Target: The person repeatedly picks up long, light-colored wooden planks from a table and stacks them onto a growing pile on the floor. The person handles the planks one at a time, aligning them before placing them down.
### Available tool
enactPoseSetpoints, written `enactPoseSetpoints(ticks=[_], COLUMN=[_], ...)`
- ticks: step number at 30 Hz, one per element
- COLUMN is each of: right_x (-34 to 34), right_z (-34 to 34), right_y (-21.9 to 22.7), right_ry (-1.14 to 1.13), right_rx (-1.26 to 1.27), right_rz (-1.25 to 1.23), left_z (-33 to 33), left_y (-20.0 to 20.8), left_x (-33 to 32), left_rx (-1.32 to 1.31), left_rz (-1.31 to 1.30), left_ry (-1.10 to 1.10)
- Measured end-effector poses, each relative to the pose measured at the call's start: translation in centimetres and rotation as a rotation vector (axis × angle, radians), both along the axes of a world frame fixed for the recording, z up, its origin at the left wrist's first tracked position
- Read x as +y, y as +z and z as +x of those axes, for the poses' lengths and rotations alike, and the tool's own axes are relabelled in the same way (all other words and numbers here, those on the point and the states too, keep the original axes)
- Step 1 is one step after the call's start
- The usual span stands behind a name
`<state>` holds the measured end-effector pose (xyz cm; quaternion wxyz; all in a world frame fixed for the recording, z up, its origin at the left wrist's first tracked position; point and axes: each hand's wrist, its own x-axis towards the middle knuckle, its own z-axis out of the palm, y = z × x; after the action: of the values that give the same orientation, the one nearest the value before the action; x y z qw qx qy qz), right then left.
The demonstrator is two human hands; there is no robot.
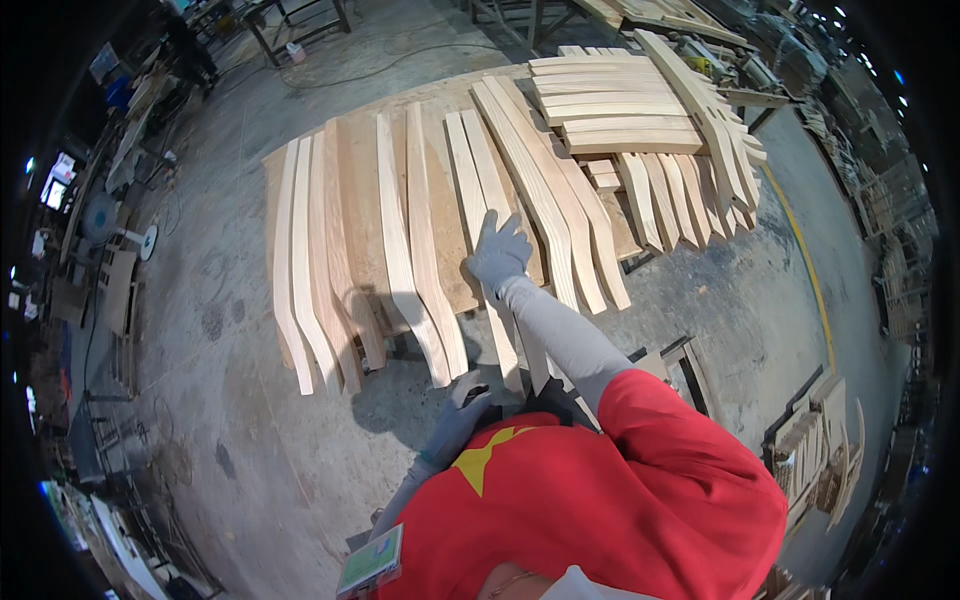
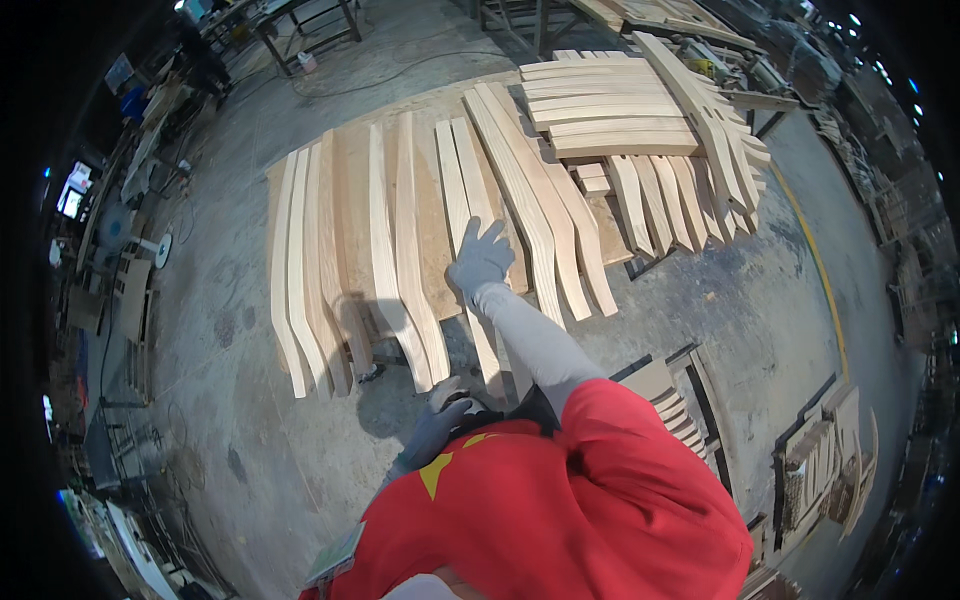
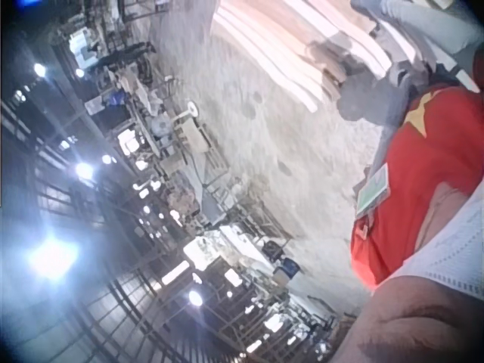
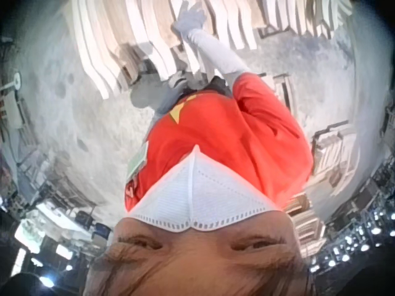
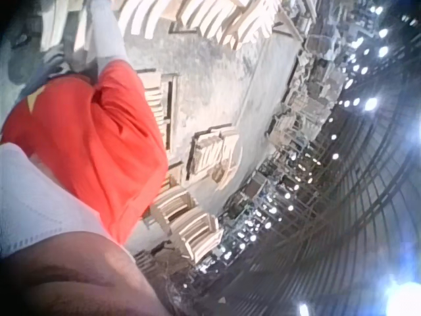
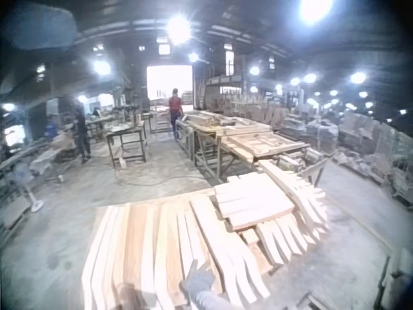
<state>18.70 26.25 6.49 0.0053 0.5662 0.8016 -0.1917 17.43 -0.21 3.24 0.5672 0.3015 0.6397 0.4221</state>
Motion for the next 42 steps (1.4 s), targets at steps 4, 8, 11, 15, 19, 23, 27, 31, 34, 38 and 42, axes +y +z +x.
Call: enactPoseSetpoints(ticks=[4,8,11,15,19,23,27,31,34,38,42], right_x=[0.8,3.1,3.6,5.1,8.3,17.5,29.1,37.6,40.4,40.5,39.7], right_z=[-0.1,4.3,7.2,12.5,14.1,17.1,20.8,23.1,22.9,21.5,21.4], right_y=[-0.6,0.5,2.6,6.3,10.6,10.9,9.8,9.5,9.0,8.3,8.7], right_ry=[-0.054,0.017,-0.024,-0.004,0.14,-0.003,-0.014,-0.025,0.002,-0.086,0.043], right_rx=[-0.006,0.504,0.874,1.02,0.869,0.792,0.58,0.539,0.351,-0.261,-0.385], right_rz=[0.014,-0.256,-0.61,-0.753,-0.461,-0.257,0.132,0.19,0.212,0.483,0.55], left_z=[-2.0,-4.3,-5.8,-7.7,-7.1,-6.0,-4.1,-2.1,-0.8,0.5,0.4], left_y=[2.4,2.7,2.3,2.8,3.4,5.1,5.5,4.7,7.0,6.7,5.9], left_x=[-2.9,-5.7,-6.8,-5.6,-3.2,0.6,3.6,3.3,3.0,0.9,0.3], left_rx=[-0.195,-0.169,-0.24,-0.146,-0.137,-0.114,-0.064,-0.003,0.176,0.158,0.229], left_rz=[-0.007,0.019,0.045,-0.021,0.016,0.045,0.092,0.03,-0.051,-0.025,-0.062], left_ry=[0.116,0.24,0.307,0.253,0.43,0.528,0.568,0.587,0.613,0.832,0.949])
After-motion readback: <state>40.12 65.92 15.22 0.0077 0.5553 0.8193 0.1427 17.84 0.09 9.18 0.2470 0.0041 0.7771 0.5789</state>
